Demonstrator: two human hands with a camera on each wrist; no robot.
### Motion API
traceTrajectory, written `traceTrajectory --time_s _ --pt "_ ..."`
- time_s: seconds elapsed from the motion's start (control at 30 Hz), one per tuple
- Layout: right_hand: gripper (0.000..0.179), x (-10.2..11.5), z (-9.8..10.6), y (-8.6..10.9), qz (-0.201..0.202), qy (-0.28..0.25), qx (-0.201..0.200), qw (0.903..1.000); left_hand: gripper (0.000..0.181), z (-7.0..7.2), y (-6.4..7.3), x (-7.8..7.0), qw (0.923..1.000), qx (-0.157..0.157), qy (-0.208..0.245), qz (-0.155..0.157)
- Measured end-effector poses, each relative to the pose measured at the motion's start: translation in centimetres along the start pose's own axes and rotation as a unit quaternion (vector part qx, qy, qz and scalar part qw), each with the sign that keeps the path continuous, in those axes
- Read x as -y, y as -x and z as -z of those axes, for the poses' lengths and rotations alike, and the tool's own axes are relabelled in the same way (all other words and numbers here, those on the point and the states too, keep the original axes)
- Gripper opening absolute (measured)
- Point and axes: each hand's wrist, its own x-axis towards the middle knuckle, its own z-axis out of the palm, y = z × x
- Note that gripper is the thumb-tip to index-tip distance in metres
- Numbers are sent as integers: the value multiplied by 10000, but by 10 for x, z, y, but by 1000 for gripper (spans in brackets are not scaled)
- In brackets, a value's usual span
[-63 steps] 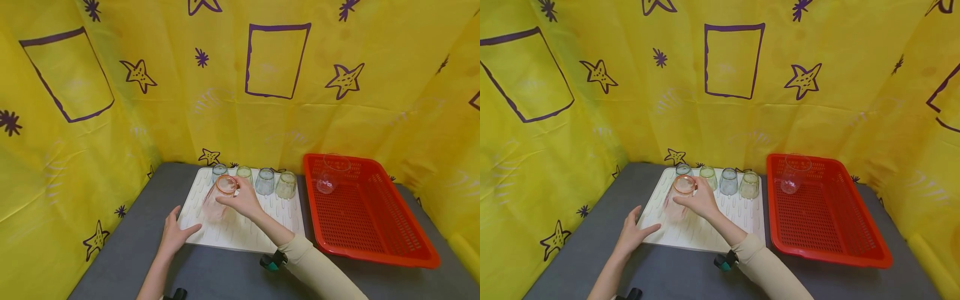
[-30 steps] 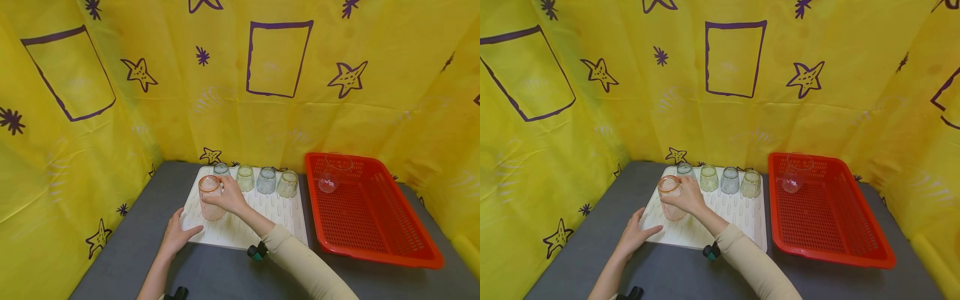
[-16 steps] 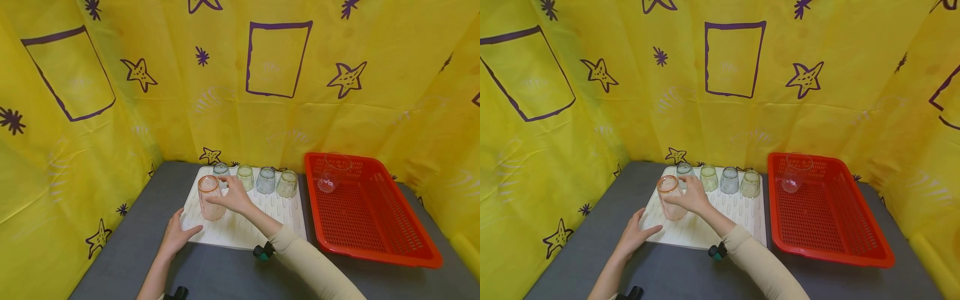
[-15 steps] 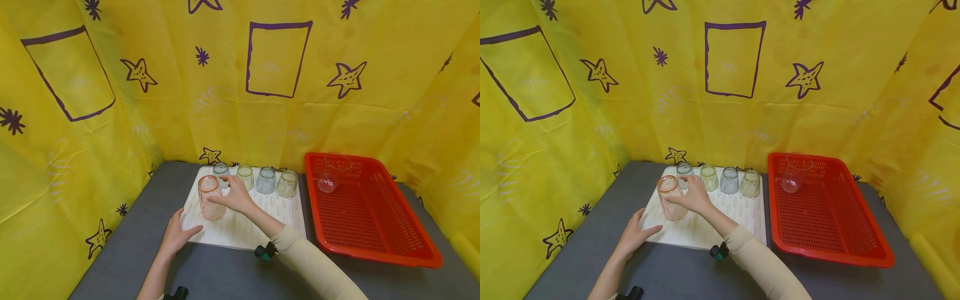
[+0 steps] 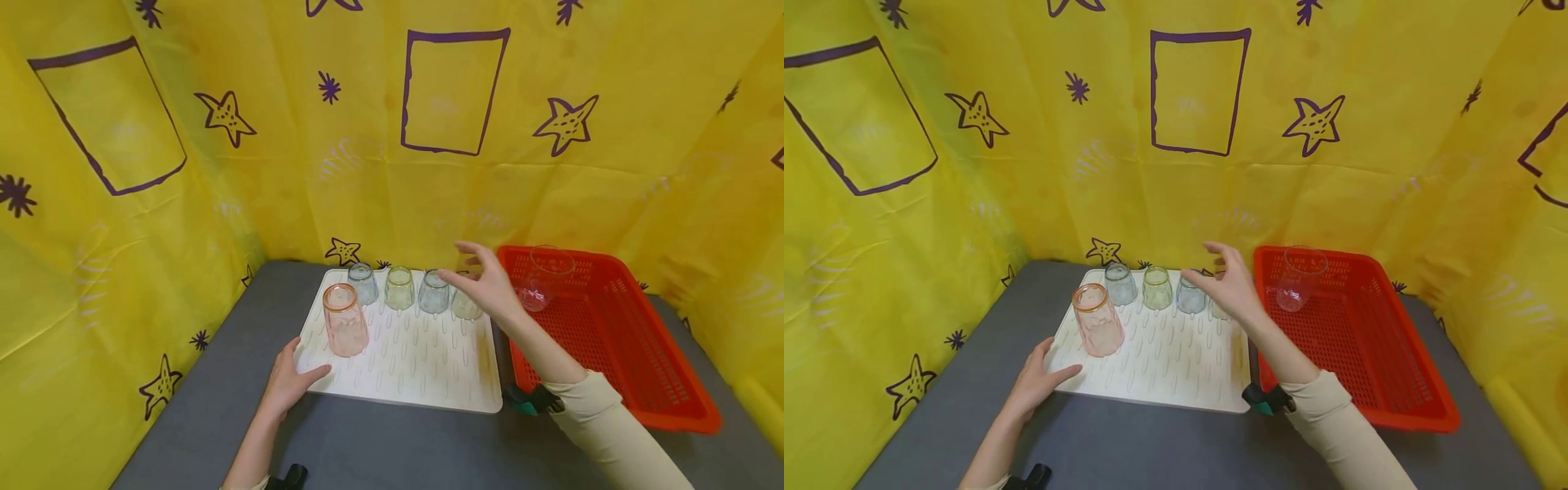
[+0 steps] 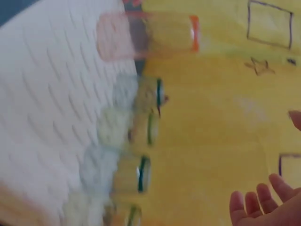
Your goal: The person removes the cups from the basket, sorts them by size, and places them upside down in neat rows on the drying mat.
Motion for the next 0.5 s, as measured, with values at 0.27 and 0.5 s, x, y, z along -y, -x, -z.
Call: traceTrajectory --time_s 0.27,0.5 --pt "83 -26 84 5 -352 711 -1015 9917 96 0 0 1 10000 19 84 -25" --pt "98 -65 120 -3 -863 1386 -1441 9760 95 1 0 1 10000 -4 42 -26"
